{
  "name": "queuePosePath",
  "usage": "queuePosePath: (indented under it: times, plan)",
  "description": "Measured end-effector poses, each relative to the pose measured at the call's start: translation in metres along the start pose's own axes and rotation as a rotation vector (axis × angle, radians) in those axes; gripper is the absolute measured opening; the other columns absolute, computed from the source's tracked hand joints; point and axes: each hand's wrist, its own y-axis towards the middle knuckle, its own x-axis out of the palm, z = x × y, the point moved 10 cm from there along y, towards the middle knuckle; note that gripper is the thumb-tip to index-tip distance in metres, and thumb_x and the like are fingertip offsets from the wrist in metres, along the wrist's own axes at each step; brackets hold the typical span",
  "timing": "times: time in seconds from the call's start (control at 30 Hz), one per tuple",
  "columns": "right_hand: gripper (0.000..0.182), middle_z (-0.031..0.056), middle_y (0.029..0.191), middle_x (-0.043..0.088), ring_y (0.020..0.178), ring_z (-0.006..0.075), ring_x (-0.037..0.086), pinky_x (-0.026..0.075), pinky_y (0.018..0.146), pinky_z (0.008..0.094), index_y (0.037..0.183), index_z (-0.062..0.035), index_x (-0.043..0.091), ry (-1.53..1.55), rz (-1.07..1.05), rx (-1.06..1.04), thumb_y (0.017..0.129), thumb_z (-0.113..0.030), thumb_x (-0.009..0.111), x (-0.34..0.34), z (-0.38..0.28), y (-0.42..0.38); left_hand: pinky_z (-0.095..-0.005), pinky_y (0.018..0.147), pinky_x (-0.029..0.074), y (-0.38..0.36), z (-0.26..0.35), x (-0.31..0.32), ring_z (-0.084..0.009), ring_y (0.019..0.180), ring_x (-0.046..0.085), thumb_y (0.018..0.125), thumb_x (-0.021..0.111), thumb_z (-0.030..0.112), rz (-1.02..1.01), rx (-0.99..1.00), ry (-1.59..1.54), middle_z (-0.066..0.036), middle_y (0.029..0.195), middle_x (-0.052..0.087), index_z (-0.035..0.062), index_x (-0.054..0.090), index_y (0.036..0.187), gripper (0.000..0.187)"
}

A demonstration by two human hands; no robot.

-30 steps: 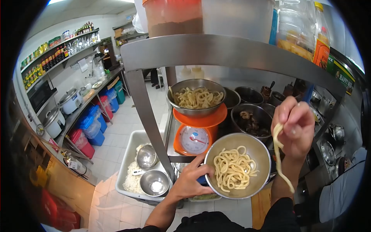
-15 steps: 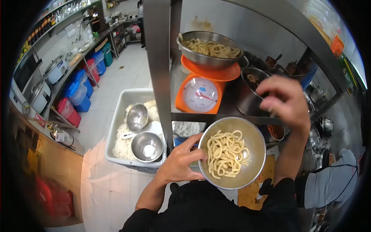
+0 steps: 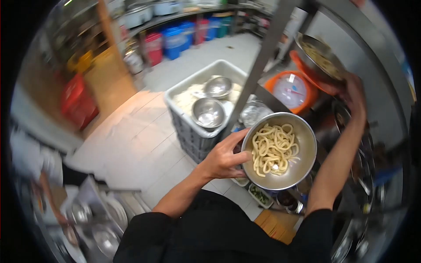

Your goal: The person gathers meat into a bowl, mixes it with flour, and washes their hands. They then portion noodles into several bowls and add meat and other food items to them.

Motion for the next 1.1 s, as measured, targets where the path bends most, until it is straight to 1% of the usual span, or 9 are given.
queuePosePath:
  times: [0.1,0.2,0.37,0.53,0.6,0.7,0.8,0.93,1.1]
  plan:
    - [0.022,-0.0016,0.075,0.057,0.061,0.0081,0.053,0.042,0.052,0.0231,0.09,-0.011,0.059,0.093,0.107,-0.06,0.086,-0.032,0.053,-0.009,-0.004,0.005,-0.0408,0.095,0.045,-0.045,0.012,0.008,-0.0395,0.117,0.052,0.055,0.087,0.025,0.171,-0.118,0.051,-0.028,0.133,0.044,0.0067,0.067,0.091,0.045]
    - [0.026,-0.0008,0.088,0.059,0.073,0.0091,0.056,0.042,0.061,0.0202,0.096,-0.0129,0.061,0.286,-0.047,-0.05,0.088,-0.036,0.056,-0.036,0.033,0.052,-0.0407,0.098,0.042,-0.088,0.045,0.025,-0.0412,0.119,0.049,0.056,0.087,0.023,0.236,-0.26,0.082,-0.026,0.136,0.042,0.0065,0.065,0.089,0.043]
    - [0.034,0.008,0.104,0.061,0.088,0.0156,0.06,0.049,0.077,0.031,0.118,-0.0007,0.053,0.327,-0.321,-0.265,0.091,-0.022,0.055,-0.008,0.007,0.01,-0.0423,0.099,0.042,-0.16,0.096,0.036,-0.04,0.121,0.048,0.055,0.087,0.019,0.259,-0.427,0.167,-0.026,0.138,0.042,0.0062,0.065,0.089,0.042]
    - [0.036,0.0106,0.106,0.06,0.09,0.017,0.06,0.049,0.081,0.0312,0.118,0.0049,0.051,0.526,-0.624,-0.294,0.084,-0.006,0.052,0.165,-0.027,-0.17,-0.0425,0.094,0.046,-0.236,0.163,-0.001,-0.039,0.117,0.052,0.052,0.086,0.016,0.321,-0.674,0.371,-0.026,0.136,0.045,0.0049,0.066,0.091,0.045]
    - [0.027,0.005,0.092,0.061,0.078,0.0117,0.054,0.047,0.073,0.0253,0.102,0.0033,0.059,0.371,-0.854,-0.386,0.077,-0.001,0.051,0.248,-0.014,-0.245,-0.0405,0.088,0.048,-0.273,0.2,-0.021,-0.0385,0.114,0.054,0.054,0.085,0.018,0.364,-0.719,0.549,-0.026,0.134,0.047,0.0059,0.067,0.092,0.044]
    - [0.022,0.0034,0.086,0.062,0.074,0.0102,0.055,0.047,0.069,0.0248,0.095,0.0036,0.061,0.439,-1.037,-0.186,0.075,-0.002,0.054,0.335,0.054,-0.326,-0.0398,0.088,0.047,-0.352,0.274,-0.049,-0.0375,0.113,0.055,0.056,0.085,0.023,0.492,-0.896,0.733,-0.025,0.13,0.05,0.0073,0.069,0.092,0.043]
    - [0.022,0.0034,0.084,0.064,0.072,0.01,0.057,0.047,0.067,0.0238,0.094,0.0046,0.062,0.371,-1.157,-0.064,0.075,0.0,0.055,0.386,0.106,-0.416,-0.0395,0.085,0.047,-0.407,0.374,-0.078,-0.0327,0.1,0.059,0.057,0.085,0.03,0.674,-1.047,1.01,-0.019,0.115,0.056,0.0083,0.067,0.091,0.044]
    - [0.019,0.0028,0.082,0.064,0.068,0.0077,0.055,0.044,0.061,0.0226,0.093,0.0045,0.063,0.281,-1.404,0.147,0.076,-0.001,0.057,0.425,0.11,-0.556,-0.0301,0.067,0.05,-0.461,0.505,-0.112,-0.0272,0.087,0.06,0.049,0.089,0.011,1.056,-1.176,1.506,-0.014,0.106,0.059,0.0079,0.065,0.085,0.044]
    - [0.009,-0.0031,0.069,0.055,0.061,0.0052,0.047,0.039,0.053,0.0229,0.083,0.0015,0.061,0.199,-1.706,-0.102,0.076,-0.001,0.056,0.458,0.035,-0.678,-0.0314,0.065,0.05,-0.491,0.595,-0.167,-0.0251,0.081,0.058,0.051,0.085,0.004,1.086,-1.033,1.901,-0.012,0.097,0.058,0.005,0.062,0.083,0.04]
